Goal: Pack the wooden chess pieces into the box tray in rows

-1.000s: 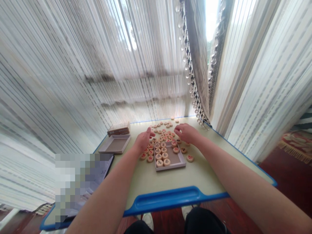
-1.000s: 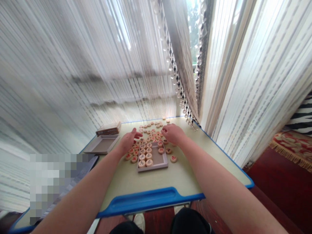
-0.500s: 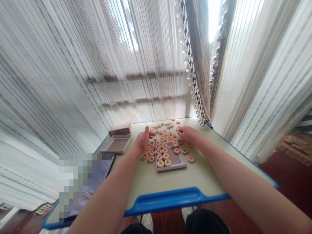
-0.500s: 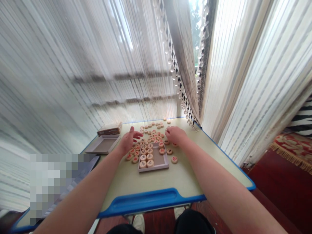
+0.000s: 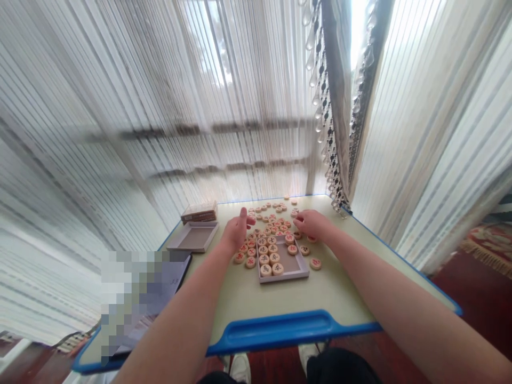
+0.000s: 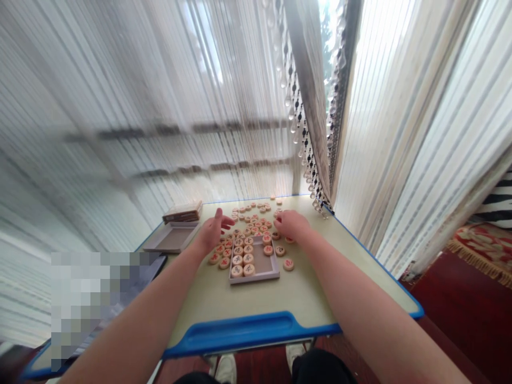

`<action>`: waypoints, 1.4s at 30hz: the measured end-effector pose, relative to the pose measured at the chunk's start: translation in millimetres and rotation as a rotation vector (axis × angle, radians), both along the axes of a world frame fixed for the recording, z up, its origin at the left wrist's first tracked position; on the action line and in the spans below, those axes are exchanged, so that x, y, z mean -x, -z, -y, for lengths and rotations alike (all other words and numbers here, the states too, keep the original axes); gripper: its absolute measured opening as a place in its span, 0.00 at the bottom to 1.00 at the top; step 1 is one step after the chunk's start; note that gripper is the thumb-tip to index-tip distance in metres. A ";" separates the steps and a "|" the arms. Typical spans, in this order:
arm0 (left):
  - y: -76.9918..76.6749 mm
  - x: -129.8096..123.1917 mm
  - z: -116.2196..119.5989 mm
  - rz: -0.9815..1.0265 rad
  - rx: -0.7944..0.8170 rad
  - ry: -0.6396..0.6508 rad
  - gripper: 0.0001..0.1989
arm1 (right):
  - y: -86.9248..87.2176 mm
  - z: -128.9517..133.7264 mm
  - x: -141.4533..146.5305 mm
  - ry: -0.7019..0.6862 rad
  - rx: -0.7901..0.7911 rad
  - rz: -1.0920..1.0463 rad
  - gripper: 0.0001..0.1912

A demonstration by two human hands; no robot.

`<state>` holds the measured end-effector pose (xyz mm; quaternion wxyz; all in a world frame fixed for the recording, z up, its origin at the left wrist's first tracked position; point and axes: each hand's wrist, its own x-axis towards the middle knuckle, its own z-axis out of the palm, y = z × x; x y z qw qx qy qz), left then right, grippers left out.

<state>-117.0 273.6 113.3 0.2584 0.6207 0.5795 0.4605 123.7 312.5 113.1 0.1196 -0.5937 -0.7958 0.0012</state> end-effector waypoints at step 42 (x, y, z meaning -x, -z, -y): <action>6.2 1.4 -0.7 -0.254 -0.017 0.022 0.36 | -39.4 52.9 2.4 -0.104 0.378 0.156 0.11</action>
